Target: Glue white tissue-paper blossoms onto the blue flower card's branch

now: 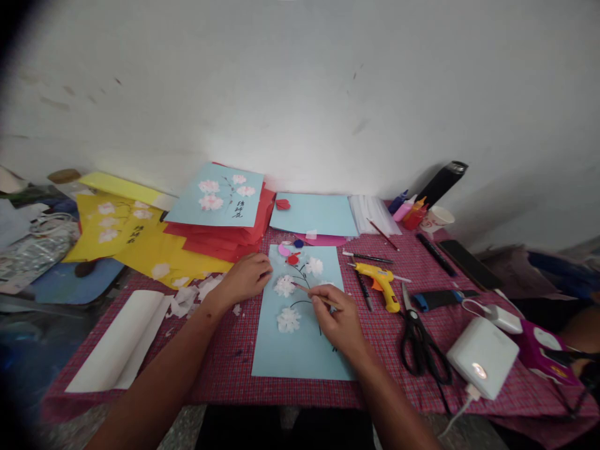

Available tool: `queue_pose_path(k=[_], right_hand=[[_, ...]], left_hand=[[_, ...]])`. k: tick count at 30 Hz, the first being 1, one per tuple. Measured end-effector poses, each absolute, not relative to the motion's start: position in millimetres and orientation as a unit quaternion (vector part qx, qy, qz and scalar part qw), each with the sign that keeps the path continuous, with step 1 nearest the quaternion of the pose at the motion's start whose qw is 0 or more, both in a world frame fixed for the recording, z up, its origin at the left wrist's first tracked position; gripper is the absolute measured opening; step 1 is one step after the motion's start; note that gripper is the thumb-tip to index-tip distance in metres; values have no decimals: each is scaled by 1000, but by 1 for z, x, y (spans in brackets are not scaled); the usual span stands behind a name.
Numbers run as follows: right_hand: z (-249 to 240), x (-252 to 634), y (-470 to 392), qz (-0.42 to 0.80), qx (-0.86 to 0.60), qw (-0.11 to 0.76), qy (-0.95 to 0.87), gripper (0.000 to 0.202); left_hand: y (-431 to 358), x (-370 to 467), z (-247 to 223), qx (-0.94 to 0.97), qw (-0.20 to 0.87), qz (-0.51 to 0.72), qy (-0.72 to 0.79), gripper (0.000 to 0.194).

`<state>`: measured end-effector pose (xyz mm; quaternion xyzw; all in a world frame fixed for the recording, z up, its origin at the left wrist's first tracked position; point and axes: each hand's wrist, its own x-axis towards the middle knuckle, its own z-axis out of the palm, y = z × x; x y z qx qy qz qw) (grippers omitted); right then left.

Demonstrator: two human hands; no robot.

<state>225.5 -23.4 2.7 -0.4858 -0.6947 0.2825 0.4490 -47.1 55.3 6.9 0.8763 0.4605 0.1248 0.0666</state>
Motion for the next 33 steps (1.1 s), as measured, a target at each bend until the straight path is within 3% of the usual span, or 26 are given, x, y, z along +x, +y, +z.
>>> queue_pose_path(k=[33], right_hand=[[0, 219, -22, 276, -470, 425, -722, 15]], left_hand=[[54, -45, 12, 874, 76, 122, 464, 19]])
